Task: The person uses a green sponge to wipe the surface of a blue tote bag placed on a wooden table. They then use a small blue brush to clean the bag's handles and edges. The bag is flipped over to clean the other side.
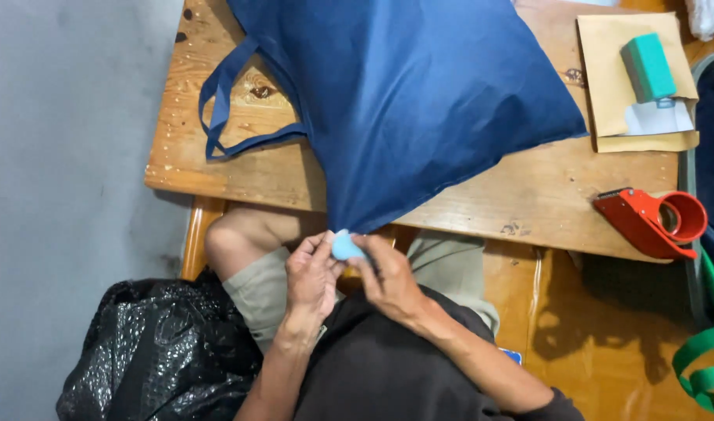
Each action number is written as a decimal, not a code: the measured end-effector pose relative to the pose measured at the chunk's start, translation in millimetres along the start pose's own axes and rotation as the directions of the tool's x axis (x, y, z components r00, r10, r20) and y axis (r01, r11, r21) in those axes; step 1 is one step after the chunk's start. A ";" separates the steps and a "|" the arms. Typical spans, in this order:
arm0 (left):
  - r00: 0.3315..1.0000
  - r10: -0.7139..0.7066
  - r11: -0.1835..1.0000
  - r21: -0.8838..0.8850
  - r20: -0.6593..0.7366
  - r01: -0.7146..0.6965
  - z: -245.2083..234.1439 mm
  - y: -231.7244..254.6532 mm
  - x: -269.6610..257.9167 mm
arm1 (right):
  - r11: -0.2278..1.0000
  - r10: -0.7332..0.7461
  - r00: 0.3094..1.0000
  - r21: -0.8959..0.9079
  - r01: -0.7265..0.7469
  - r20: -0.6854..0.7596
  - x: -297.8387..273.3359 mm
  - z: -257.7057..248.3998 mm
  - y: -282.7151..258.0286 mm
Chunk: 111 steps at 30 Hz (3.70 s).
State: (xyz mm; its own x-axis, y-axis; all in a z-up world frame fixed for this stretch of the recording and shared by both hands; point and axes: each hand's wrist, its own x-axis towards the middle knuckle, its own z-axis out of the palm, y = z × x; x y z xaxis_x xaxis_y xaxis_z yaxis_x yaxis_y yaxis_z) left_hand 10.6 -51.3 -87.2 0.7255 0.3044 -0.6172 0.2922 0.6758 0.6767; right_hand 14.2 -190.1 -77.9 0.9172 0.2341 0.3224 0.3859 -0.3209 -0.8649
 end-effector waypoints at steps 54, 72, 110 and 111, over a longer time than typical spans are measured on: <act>0.970 0.104 0.956 -0.290 0.219 -0.037 46.8 -27.5 -29.3 | 0.959 0.068 0.908 -0.224 -0.174 -0.413 28.8 -109.8 43.2; 0.957 0.065 0.981 -0.194 0.281 -0.010 66.9 -43.0 -14.1 | 0.935 -0.055 0.911 -0.341 -0.096 -0.409 23.3 -104.9 65.9; 0.940 0.124 0.973 -0.227 0.319 -0.052 75.5 -71.9 31.2 | 0.946 -0.090 0.942 -0.322 -0.020 -0.323 15.5 -49.6 42.0; 0.936 0.123 0.976 -0.210 0.329 -0.054 73.4 -71.4 30.7 | 0.941 -0.100 0.945 -0.339 -0.012 -0.311 11.9 -46.1 51.6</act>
State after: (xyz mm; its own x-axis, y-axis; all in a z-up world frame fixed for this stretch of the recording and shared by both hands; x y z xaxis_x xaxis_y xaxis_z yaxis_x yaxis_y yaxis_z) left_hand 57.7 -139.5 -125.0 0.9202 0.1472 -0.3626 0.1148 0.7844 0.6096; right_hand 49.6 -246.2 -101.0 0.8591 -0.0316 0.5108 0.3859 -0.6156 -0.6871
